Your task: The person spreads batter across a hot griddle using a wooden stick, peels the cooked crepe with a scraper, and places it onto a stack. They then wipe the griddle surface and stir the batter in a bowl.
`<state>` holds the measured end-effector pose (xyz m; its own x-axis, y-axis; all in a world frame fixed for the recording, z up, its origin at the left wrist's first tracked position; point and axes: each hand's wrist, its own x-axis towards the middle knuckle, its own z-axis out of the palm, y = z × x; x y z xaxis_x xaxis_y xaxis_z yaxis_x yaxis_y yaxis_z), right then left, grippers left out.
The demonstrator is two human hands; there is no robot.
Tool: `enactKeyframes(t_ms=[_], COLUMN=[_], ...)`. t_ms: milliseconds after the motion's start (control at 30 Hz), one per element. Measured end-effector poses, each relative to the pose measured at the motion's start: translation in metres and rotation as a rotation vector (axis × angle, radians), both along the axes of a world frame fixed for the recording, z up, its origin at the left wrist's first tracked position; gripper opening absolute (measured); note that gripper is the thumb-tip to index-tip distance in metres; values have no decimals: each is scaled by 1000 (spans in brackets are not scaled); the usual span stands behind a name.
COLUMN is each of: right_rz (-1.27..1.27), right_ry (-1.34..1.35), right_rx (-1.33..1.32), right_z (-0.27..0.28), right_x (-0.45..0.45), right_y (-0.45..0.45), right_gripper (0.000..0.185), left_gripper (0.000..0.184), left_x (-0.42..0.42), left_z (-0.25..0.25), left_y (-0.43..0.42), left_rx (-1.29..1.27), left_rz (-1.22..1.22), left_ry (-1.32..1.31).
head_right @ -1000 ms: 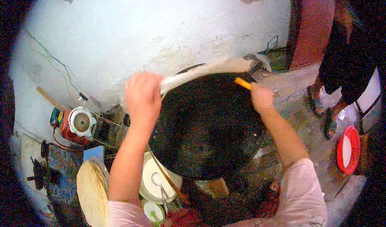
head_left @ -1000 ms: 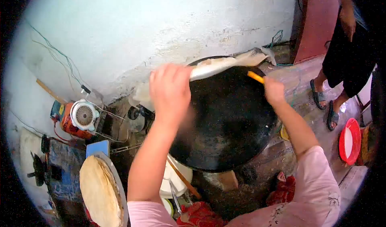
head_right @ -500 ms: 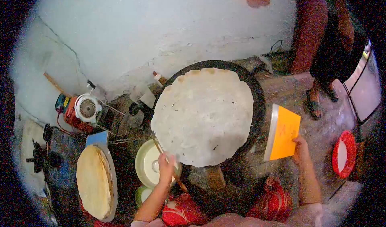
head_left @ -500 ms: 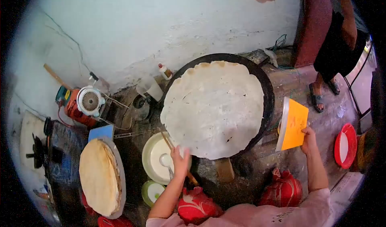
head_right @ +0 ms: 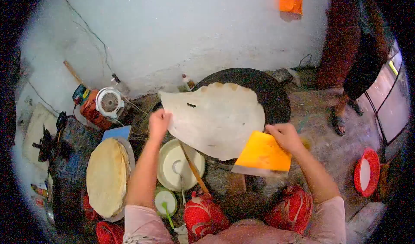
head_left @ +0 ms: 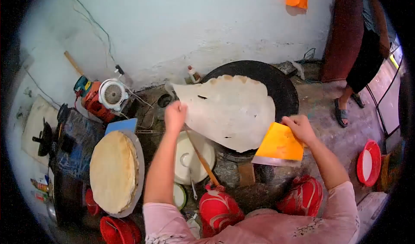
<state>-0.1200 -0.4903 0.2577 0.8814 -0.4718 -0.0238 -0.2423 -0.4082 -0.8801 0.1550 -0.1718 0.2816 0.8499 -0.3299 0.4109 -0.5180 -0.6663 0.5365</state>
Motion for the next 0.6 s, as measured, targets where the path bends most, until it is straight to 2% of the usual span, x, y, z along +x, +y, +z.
enactKeyframes(t_ms=[33, 67, 167, 200, 233, 267, 333, 400, 433, 467, 533, 567, 600], right_rz=[65, 97, 114, 104, 70, 69, 35, 49, 193, 213, 469, 493, 513], right_ry=[-139, -217, -278, -398, -382, -229, -307, -605, -664, -661, -104, -181, -173], right_rx=[-100, -212, -358, -445, -498, -459, -491, -525, -473, -469, -454, -489, -488], right_z=[11, 13, 43, 45, 54, 81, 110, 107, 100, 102, 112, 117, 111], right_x=[13, 32, 90, 114, 136, 147, 174, 217, 236, 244, 252, 246, 256], right_y=[6, 7, 22, 27, 36, 54, 82, 88, 84, 91, 112, 133, 136], right_gripper=[32, 41, 78, 87, 95, 103, 109, 102, 75, 75, 39, 11, 11], left_gripper=[14, 15, 12, 9, 9, 9, 9, 9, 9, 9, 9, 10, 12], left_x=[-2, -13, -43, -54, -64, -74, -85, -88, -83, -77, -57, -44, -30], left_z=[32, 69, 137, 153, 167, 178, 187, 180, 169, 159, 141, 131, 118], left_y=[11, 23, 62, 77, 92, 107, 137, 162, 175, 190, 217, 232, 242], left_rx=[-34, -17, -21, -36, 11, 59, 126, 97, 18, -64, -70, -44, -14], left_rz=[-102, -181, -298, -341, -326, -309, -271, -235, -211, -184, -178, -106, -34], left_ry=[-62, -91, -261, -250, -299, -346, -420, -414, -342, -268, -266, -155, -41])
